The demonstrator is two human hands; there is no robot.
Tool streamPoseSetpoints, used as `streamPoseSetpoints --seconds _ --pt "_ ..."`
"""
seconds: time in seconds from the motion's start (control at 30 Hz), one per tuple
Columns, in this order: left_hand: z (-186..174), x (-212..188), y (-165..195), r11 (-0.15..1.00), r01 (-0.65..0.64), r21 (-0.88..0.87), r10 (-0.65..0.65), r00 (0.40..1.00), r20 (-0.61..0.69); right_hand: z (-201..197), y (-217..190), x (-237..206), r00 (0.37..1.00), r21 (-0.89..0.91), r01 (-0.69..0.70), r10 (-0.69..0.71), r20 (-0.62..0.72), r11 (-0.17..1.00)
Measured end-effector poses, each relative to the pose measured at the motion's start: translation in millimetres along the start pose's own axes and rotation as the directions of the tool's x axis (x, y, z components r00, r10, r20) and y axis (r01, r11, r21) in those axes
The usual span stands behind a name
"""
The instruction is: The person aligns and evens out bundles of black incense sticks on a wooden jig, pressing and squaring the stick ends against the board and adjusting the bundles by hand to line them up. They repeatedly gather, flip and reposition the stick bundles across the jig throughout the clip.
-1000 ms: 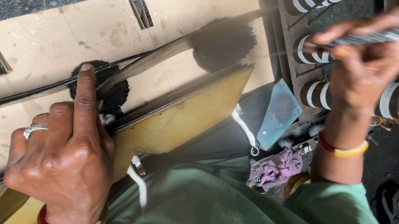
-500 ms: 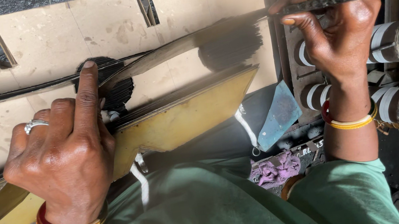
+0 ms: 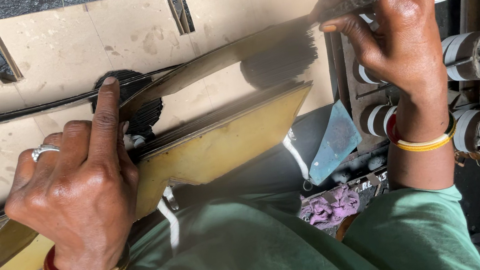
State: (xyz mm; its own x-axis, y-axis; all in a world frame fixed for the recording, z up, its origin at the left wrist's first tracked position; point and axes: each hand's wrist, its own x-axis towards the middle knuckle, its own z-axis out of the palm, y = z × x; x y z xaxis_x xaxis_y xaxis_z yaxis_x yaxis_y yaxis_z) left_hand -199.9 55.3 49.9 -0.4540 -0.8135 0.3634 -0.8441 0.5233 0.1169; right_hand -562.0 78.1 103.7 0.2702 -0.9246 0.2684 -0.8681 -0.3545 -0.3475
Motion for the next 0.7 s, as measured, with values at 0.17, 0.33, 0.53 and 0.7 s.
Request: streamPoseSetpoints --seconds 0.17,0.33,0.53,0.7 --pt "0.4 2.7 -0.6 0.999 -0.041 0.016 0.041 0.999 -0.019 7.0 13.4 -23.8 0.98 -0.066 -0.197 0.196 -0.024 0.978" --pt "6.6 11.8 4.7 0.994 -0.086 -0.062 0.084 0.996 -0.042 32.5 25.8 -54.2 0.98 -0.034 -0.158 0.153 -0.129 0.987" --pt "8.7 24.1 0.8 0.965 -0.259 -0.042 0.254 0.961 -0.106 48.4 24.0 -71.3 0.939 0.372 -0.202 0.287 -0.189 0.906" --pt "7.6 32.4 -2.8 0.912 -0.408 -0.037 0.397 0.904 -0.158 53.1 19.1 -75.4 0.922 0.389 -0.219 0.321 -0.219 0.895"
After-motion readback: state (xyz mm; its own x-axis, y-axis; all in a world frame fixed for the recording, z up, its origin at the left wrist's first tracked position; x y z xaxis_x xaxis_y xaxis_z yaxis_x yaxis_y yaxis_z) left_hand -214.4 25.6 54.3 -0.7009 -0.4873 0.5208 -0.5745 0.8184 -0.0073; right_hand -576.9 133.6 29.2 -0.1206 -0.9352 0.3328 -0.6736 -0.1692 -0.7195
